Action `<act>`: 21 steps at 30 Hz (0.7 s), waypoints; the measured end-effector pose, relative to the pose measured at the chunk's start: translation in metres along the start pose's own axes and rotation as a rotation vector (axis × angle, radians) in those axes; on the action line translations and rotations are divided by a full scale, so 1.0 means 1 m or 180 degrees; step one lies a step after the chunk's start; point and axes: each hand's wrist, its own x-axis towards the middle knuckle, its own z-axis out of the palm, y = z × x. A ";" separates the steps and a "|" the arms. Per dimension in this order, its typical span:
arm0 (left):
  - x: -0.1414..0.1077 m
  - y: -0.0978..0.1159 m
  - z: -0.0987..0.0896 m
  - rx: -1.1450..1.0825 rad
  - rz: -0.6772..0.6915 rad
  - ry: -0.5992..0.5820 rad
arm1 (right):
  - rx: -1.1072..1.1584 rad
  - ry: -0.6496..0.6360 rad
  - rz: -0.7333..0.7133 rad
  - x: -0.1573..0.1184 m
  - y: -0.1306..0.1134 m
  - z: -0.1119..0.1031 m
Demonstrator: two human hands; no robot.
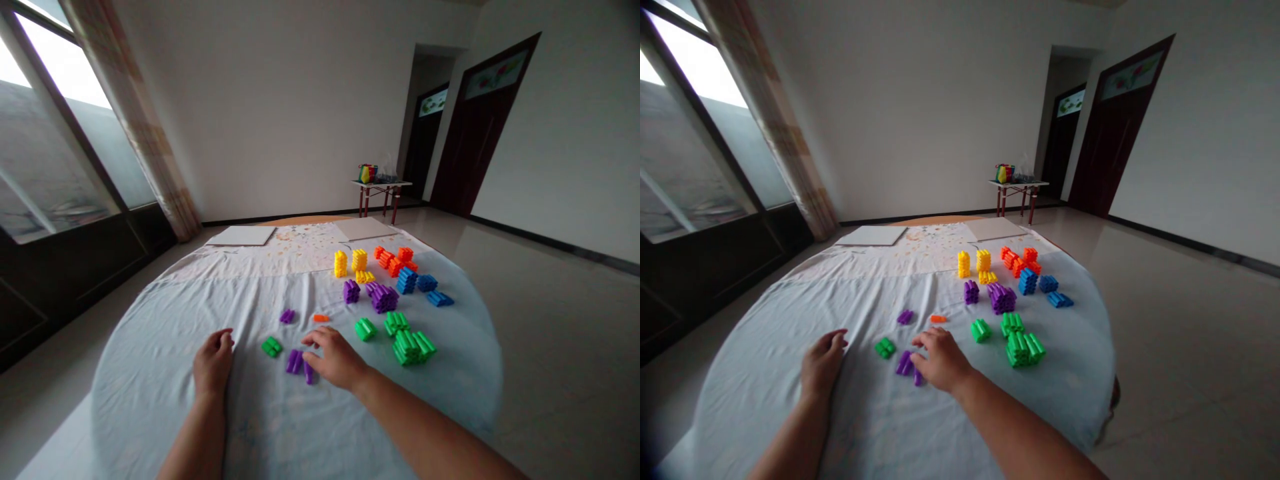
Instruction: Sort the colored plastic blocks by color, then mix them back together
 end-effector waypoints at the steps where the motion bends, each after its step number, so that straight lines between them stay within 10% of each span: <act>1: 0.000 0.000 0.000 -0.0017 -0.0004 0.0006 | -0.0129 -0.0115 -0.0010 0.010 -0.003 0.013; 10: 0.000 0.002 -0.002 -0.0035 -0.0047 0.0009 | -0.1181 -0.0704 0.0191 0.066 -0.021 0.068; 21: 0.003 -0.002 0.000 -0.0017 0.0019 -0.0052 | -0.0671 -0.0451 -0.0171 -0.011 0.024 -0.023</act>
